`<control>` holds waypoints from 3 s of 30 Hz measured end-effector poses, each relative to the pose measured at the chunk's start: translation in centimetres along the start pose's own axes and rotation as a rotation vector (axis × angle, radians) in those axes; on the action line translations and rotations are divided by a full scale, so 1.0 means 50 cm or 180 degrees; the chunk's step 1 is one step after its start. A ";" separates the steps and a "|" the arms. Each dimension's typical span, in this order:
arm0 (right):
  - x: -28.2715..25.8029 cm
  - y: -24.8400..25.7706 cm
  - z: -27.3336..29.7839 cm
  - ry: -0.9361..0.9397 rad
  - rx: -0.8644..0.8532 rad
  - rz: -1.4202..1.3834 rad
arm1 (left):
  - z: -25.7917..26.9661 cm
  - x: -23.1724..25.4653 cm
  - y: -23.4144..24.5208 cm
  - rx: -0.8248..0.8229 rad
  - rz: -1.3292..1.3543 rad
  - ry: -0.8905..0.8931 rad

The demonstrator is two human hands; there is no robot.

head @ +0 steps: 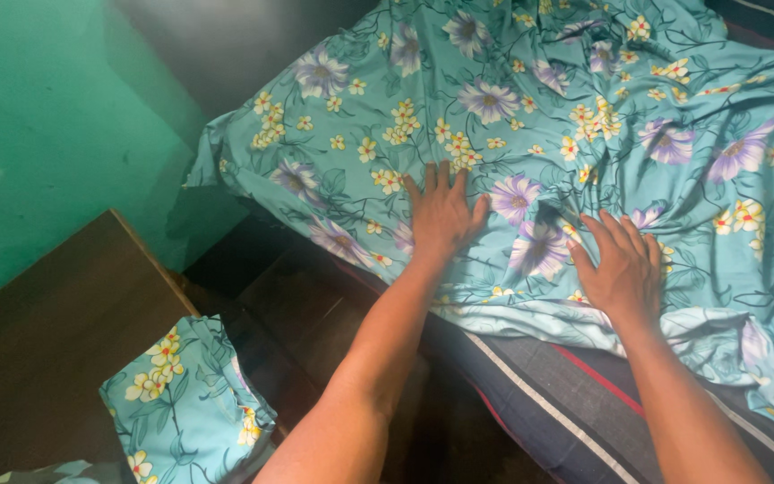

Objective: The person unfolds a floral-patterned piece of fabric on a bed and smooths it out across the mattress.

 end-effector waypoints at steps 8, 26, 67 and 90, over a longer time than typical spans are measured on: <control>-0.013 0.030 0.004 0.0115 0.0394 -0.0220 | 0.000 0.003 0.005 0.0027 0.0079 -0.0028; 0.023 -0.003 0.042 -0.0103 0.0059 -0.0748 | 0.034 -0.020 -0.032 -0.0775 0.0501 -0.0798; -0.221 0.174 0.247 0.1282 0.0130 0.0019 | 0.101 -0.133 0.160 -0.1041 0.1258 -0.1811; -0.343 0.107 0.262 0.2001 -0.1532 -0.1081 | 0.185 -0.406 0.166 -0.2970 0.1425 -0.0160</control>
Point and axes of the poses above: each hand's wrist, its own z-axis away from the middle knuckle, its own y-axis out of the back of the hand, x = y × z, the point moved 5 cm from there along -z, towards the middle knuckle, and after that the axes turned 4 degrees about -y, right-handed, at the moved point
